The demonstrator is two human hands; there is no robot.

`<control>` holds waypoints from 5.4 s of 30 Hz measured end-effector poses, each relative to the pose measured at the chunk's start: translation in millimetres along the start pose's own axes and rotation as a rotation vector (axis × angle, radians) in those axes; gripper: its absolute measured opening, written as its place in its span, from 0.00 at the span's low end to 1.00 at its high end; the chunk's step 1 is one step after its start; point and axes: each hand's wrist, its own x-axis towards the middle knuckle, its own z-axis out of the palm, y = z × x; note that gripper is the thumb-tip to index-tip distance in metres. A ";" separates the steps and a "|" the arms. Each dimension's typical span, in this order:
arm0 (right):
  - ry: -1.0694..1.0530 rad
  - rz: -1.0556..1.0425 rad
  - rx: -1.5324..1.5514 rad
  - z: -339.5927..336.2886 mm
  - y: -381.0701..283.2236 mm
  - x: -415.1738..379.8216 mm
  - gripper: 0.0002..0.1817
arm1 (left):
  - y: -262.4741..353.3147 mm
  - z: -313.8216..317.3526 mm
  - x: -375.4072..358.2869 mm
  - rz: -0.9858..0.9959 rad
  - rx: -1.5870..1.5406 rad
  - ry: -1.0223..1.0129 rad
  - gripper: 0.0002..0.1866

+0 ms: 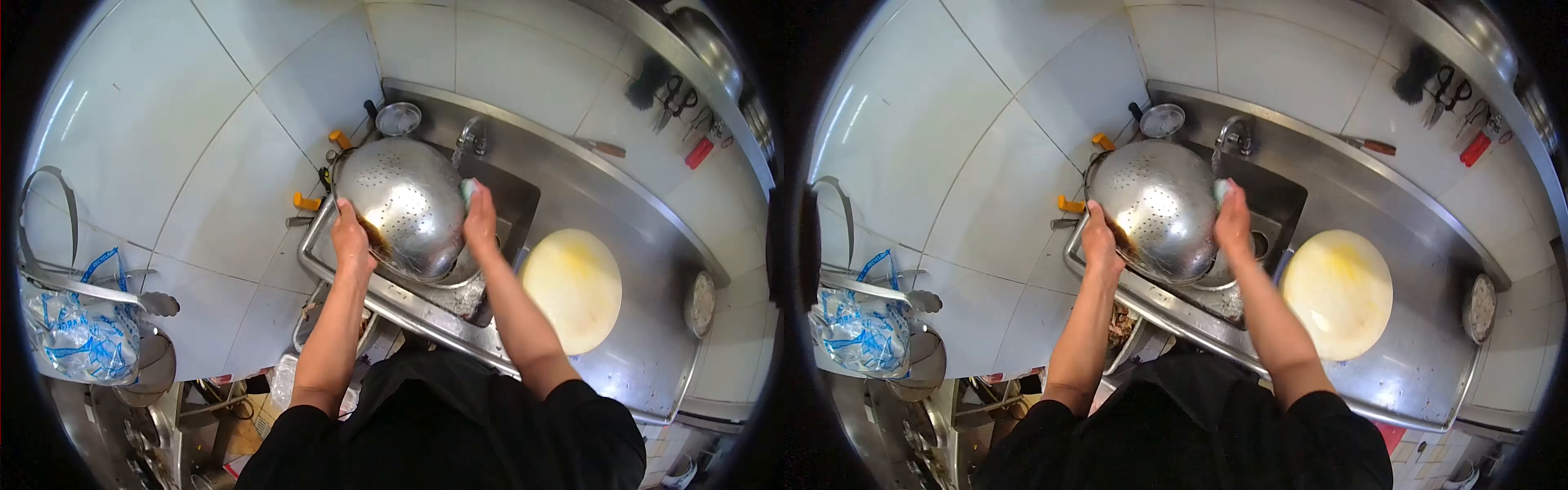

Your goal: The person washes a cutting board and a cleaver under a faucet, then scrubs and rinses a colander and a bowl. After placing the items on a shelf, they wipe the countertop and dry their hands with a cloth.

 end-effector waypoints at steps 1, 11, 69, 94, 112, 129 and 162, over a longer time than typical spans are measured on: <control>-0.087 0.277 0.039 -8.3 18.6 16.5 0.20 | -4.0 -11.8 3.2 -0.014 0.030 -0.005 0.25; -0.225 -0.218 -0.141 41.0 -22.2 49.8 0.21 | -6.8 -22.3 4.1 -0.059 0.217 -0.135 0.25; -0.157 0.362 -0.988 -48.7 61.9 56.1 0.28 | -128.8 -104.4 118.7 0.065 1.031 0.021 0.14; -1.012 -0.352 -1.452 280.5 225.4 361.2 0.32 | -112.8 -127.5 134.2 0.112 0.702 0.022 0.13; -0.183 0.189 -0.207 209.5 155.8 5.8 0.13 | -119.3 -100.7 120.9 -0.148 0.354 0.120 0.06; -0.701 0.102 -0.285 154.5 110.3 -40.6 0.19 | -97.0 -55.7 117.9 -0.028 0.255 0.061 0.11; -0.081 -0.370 -0.227 152.5 167.9 45.4 0.24 | -96.0 -29.4 125.0 -0.092 0.561 -0.241 0.07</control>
